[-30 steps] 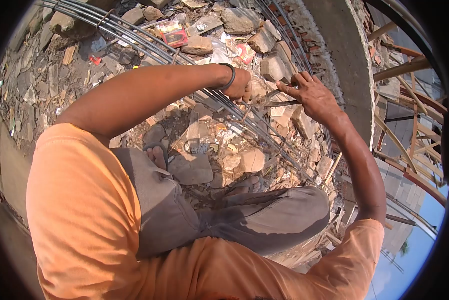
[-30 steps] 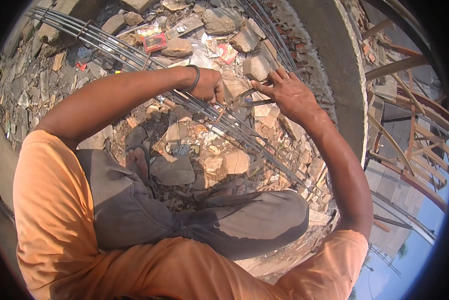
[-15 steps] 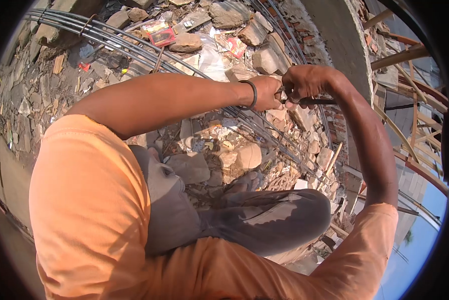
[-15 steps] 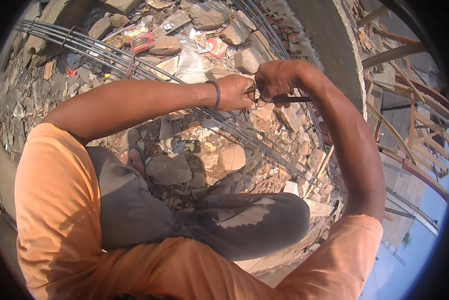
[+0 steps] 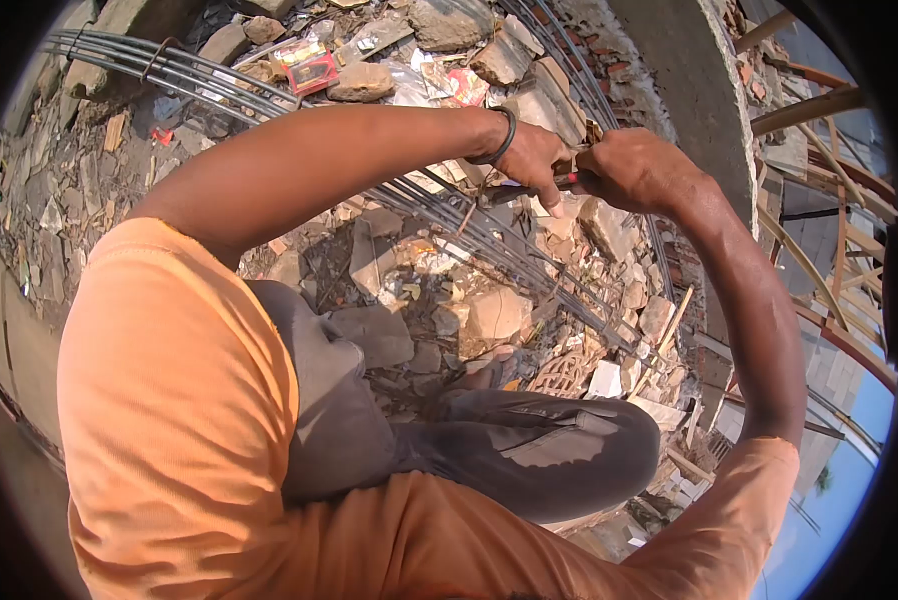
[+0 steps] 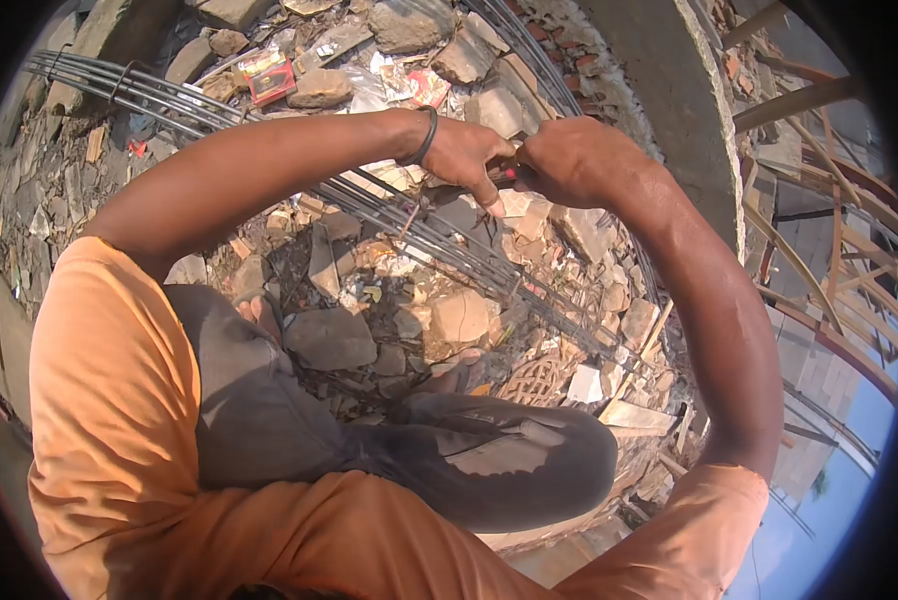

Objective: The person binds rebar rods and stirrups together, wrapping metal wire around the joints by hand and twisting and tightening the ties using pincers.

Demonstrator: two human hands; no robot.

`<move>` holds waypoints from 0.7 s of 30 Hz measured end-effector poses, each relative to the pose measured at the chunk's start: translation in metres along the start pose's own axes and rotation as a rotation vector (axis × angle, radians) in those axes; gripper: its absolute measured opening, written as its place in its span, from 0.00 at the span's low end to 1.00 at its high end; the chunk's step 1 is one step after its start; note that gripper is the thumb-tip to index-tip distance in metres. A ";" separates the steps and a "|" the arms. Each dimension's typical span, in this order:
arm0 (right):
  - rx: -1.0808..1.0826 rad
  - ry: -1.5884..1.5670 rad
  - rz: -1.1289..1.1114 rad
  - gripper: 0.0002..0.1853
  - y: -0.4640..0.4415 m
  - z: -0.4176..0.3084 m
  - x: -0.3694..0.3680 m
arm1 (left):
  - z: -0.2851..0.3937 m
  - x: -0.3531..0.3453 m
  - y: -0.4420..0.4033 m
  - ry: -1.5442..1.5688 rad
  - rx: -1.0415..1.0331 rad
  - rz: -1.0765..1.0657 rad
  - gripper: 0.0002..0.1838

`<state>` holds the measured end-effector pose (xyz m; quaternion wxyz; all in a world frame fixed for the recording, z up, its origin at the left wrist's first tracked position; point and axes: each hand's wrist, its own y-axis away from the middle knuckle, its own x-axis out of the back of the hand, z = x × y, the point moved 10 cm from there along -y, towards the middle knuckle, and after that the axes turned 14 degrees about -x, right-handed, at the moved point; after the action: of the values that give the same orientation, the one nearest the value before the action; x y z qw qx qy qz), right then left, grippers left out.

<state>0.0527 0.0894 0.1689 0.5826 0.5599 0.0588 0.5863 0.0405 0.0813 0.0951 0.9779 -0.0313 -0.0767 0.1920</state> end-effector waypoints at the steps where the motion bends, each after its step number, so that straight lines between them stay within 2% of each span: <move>1: -0.094 -0.144 -0.182 0.11 -0.002 0.005 -0.004 | 0.011 0.010 -0.002 -0.136 -0.019 0.053 0.26; 3: -0.281 -0.429 -0.544 0.12 0.004 0.009 -0.017 | 0.005 0.007 -0.013 -0.240 -0.019 0.105 0.25; 4: -0.278 -0.374 -0.553 0.15 0.004 0.008 -0.015 | 0.002 0.002 -0.014 -0.299 0.010 0.155 0.23; 5: -0.206 -0.302 -0.408 0.16 0.001 0.004 -0.003 | 0.000 0.001 -0.013 -0.360 0.040 0.204 0.22; 7: -0.068 -0.159 -0.123 0.19 0.010 -0.004 0.019 | -0.002 0.000 -0.006 -0.155 0.015 0.245 0.21; 10: 0.069 0.215 0.488 0.24 0.037 -0.016 0.025 | -0.001 0.011 -0.002 0.075 -0.080 0.287 0.22; 11: 0.021 0.177 0.478 0.24 0.036 -0.004 0.016 | -0.003 0.013 0.003 0.224 -0.040 0.312 0.23; 13: -0.077 0.101 0.455 0.25 0.033 0.017 0.008 | 0.014 0.010 -0.002 0.502 -0.131 0.289 0.25; 14: -0.106 0.050 0.488 0.26 0.034 0.024 0.011 | 0.020 0.017 0.000 0.403 -0.157 0.354 0.25; 17: -0.098 0.148 0.458 0.24 0.031 0.019 0.013 | 0.015 0.013 -0.001 0.367 -0.156 0.340 0.25; 18: -0.073 0.173 0.551 0.21 0.036 0.009 0.022 | 0.014 0.021 0.003 0.171 -0.107 0.324 0.25; 21: -0.141 0.056 0.270 0.20 0.032 0.009 0.023 | 0.020 0.018 -0.001 0.028 -0.108 0.166 0.24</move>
<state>0.0467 0.0913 0.2091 0.5345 0.5038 -0.0423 0.6772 0.0539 0.0882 0.1172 0.9565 -0.0927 -0.0706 0.2675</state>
